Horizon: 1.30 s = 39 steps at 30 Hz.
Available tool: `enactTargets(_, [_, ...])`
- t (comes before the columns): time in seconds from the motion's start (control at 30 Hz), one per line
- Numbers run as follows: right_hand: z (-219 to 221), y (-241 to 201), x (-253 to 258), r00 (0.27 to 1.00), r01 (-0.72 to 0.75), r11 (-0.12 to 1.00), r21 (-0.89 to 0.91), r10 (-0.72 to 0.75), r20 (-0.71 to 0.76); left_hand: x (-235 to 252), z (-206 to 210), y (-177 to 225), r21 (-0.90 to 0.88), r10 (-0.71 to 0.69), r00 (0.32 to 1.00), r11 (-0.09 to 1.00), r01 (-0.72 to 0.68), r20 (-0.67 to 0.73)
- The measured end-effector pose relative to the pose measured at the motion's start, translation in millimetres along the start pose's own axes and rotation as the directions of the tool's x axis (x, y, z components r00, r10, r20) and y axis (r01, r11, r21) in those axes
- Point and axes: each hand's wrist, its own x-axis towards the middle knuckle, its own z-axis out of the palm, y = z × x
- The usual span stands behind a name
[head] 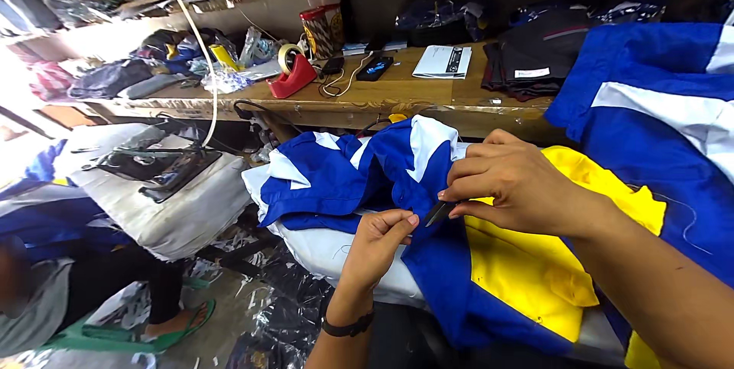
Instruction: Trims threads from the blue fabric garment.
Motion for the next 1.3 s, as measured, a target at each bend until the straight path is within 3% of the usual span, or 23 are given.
enactTargets(0.27, [0.7, 1.7, -2.1, 1.0, 0.016, 1.0, 0.027, -0.015, -0.009, 0.7, -0.6, -1.1, -0.02, -0.014, 1.0, 1.0, 0.014, 0.005])
enactTargets(0.4, [0.8, -6.8, -19.0, 0.958, -0.232, 0.936, 0.265, 0.267, -0.102, -3.7, 4.3, -5.0, -0.216, -0.06, 0.993, 0.976, 0.037, -0.101])
enactTargets(0.5, [16.0, -32.1, -39.2, 0.849, -0.406, 0.641, 0.651, 0.528, 0.008, -8.1, 12.2, -12.9, -0.293, -0.047, 0.985, 0.956, -0.003, -0.165])
enactTargets(0.57, [33.6, -51.6, -52.5, 0.813, -0.414, 0.419, 0.808, 0.569, 0.123, -10.5, 17.7, -18.9, -0.248, 0.014, 0.985, 0.967, -0.057, -0.171])
enactTargets(0.77, [71.8, -87.2, -68.4, 0.807, -0.328, -0.108, 0.939, 0.484, 0.338, -15.4, 32.0, -29.8, -0.078, 0.103, 0.967, 0.989, -0.124, -0.234])
enactTargets(0.87, [79.3, -93.0, -71.6, 0.825, -0.266, -0.271, 0.925, 0.433, 0.364, -18.6, 35.0, -33.2, -0.104, 0.146, 0.961, 0.979, -0.174, -0.234])
enactTargets(1.0, [79.1, -96.2, -71.9, 0.824, -0.246, -0.354, 0.902, 0.414, 0.387, -19.1, 36.3, -35.6, -0.094, 0.173, 0.954, 0.975, -0.201, -0.243])
enactTargets(1.3, [79.4, -95.5, -66.5, 0.77, -0.254, -0.35, 0.902, 0.491, 0.408, -18.4, 36.1, -39.9, -0.078, 0.216, 0.955, 0.969, -0.236, -0.204])
